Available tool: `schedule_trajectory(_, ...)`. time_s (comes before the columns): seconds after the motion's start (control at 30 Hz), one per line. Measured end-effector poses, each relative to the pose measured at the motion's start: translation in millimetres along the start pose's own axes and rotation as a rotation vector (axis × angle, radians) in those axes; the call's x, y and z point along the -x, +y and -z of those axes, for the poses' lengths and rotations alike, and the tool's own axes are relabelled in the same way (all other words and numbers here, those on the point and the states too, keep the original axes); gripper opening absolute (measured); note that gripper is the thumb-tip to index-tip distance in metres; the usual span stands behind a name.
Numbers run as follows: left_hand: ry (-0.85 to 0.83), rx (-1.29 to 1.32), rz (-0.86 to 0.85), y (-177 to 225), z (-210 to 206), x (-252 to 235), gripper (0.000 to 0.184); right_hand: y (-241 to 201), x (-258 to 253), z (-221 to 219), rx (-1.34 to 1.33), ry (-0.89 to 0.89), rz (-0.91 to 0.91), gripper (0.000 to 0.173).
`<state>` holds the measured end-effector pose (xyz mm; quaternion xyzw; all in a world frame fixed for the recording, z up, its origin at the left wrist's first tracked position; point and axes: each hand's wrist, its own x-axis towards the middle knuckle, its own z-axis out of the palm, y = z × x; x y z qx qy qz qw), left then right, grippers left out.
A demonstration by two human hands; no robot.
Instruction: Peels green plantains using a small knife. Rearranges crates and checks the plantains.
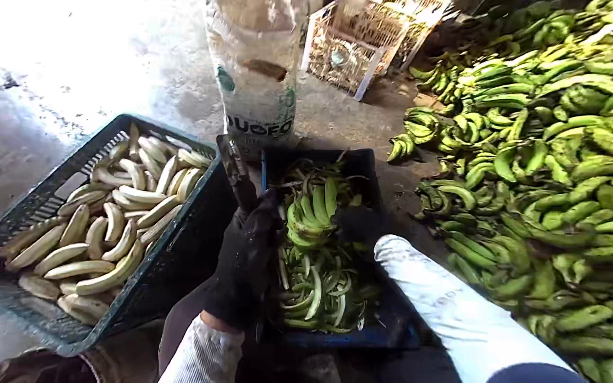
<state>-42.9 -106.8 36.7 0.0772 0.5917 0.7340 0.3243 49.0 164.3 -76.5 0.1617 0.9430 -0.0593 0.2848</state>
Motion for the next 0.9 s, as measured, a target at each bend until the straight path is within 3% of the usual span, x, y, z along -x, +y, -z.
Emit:
schedule_trajectory(0.07,-0.027,0.015,0.011,-4,4,0,0.033,-10,8,3,0.009,0.011,-0.089,0.034)
schedule_trajectory(0.13,-0.065,0.022,0.005,-3,3,-3,0.031,-23,21,13,-0.055,0.022,-0.18,0.046)
schedule_trajectory(0.23,-0.065,0.005,0.052,-2,-7,-3,0.029,-64,32,9,-0.166,0.1,-0.165,0.073)
schedule_trajectory(0.33,-0.085,0.041,0.095,2,-18,1,0.027,-104,20,-9,-0.172,0.096,-0.237,0.083)
schedule_trajectory(0.47,-0.12,0.047,0.108,0,-18,5,0.029,-104,-2,-20,-0.229,0.127,-0.262,0.069)
schedule_trajectory(0.57,-0.125,0.058,0.116,-1,-17,6,0.027,-78,-10,-30,-0.385,0.32,-0.184,0.065)
schedule_trajectory(0.67,-0.139,0.069,0.131,-3,-20,6,0.032,-63,-12,-34,-0.717,0.511,-0.169,0.071)
schedule_trajectory(0.77,-0.149,0.045,0.144,-4,-26,7,0.031,-58,-11,-28,-1.114,0.65,-0.227,0.063)
schedule_trajectory(0.9,-0.173,0.044,0.141,-6,-29,7,0.03,-40,-15,-22,-1.979,0.901,-0.103,0.023)
